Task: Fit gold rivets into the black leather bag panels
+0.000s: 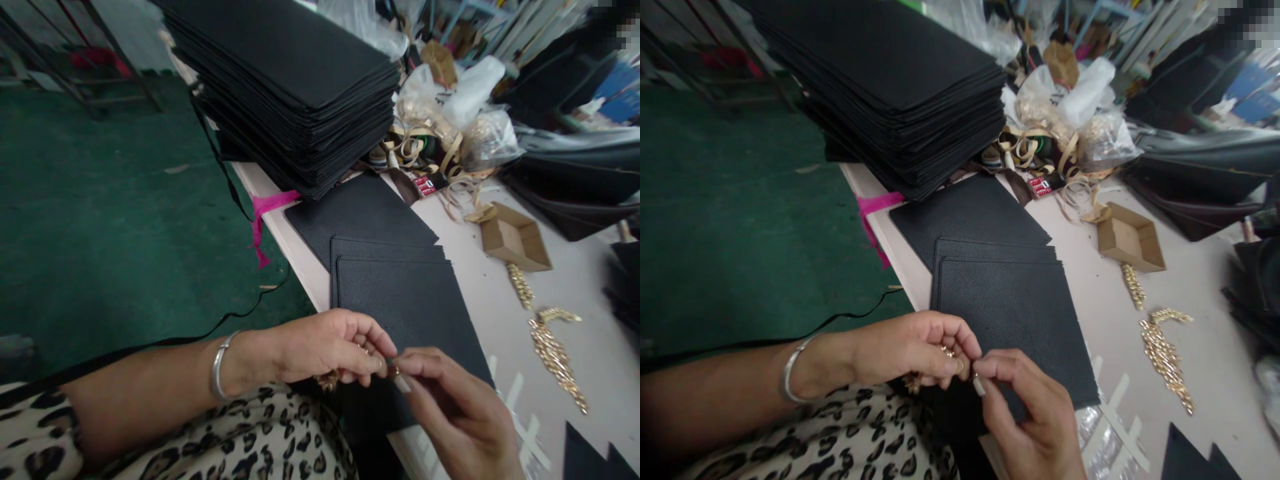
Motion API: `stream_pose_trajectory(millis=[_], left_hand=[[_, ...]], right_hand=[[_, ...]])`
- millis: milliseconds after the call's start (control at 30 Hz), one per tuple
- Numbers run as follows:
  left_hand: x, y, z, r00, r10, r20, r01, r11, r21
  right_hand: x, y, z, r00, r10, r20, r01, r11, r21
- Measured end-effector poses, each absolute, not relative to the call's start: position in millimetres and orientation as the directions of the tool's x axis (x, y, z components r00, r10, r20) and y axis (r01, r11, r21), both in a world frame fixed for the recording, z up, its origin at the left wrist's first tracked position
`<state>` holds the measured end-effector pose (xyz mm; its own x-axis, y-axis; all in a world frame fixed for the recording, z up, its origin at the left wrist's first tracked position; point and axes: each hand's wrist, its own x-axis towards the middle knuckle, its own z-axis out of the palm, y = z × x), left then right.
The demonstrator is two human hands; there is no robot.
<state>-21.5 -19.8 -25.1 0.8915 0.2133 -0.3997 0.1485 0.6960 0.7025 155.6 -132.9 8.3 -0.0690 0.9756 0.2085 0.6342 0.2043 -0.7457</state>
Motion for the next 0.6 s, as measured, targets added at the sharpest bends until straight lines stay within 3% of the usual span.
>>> stream_pose_trajectory(millis=[100,267,433,600], left_hand=[[-26.7,-16.0,-27.7,0.899,0.240,-0.365,0.053,0.769,0.637],[-42.3,-15.8,-35.4,0.804,0.376,-0.461,0.090,0.690,0.718],[-61.9,-17.5,-37.4,0.617,0.507,-0.602,0.103,0.706,0.701],[-67.2,-24.1,-27.8,0.593,0.489,-0.640,0.107,0.740,0.664]], right_hand=[[161.3,-134.2,-6.1,0.089,0.985,0.147,0.550,0.075,-0.832],[165.6,-134.8,-31.7,0.315,0.948,-0.040,0.469,-0.192,-0.862],[172.8,-129.1,-46.4,0.373,0.905,-0.203,0.385,-0.351,-0.853],[177.5,-120.5,-51.1,0.400,0.843,-0.361,0.207,-0.467,-0.860]])
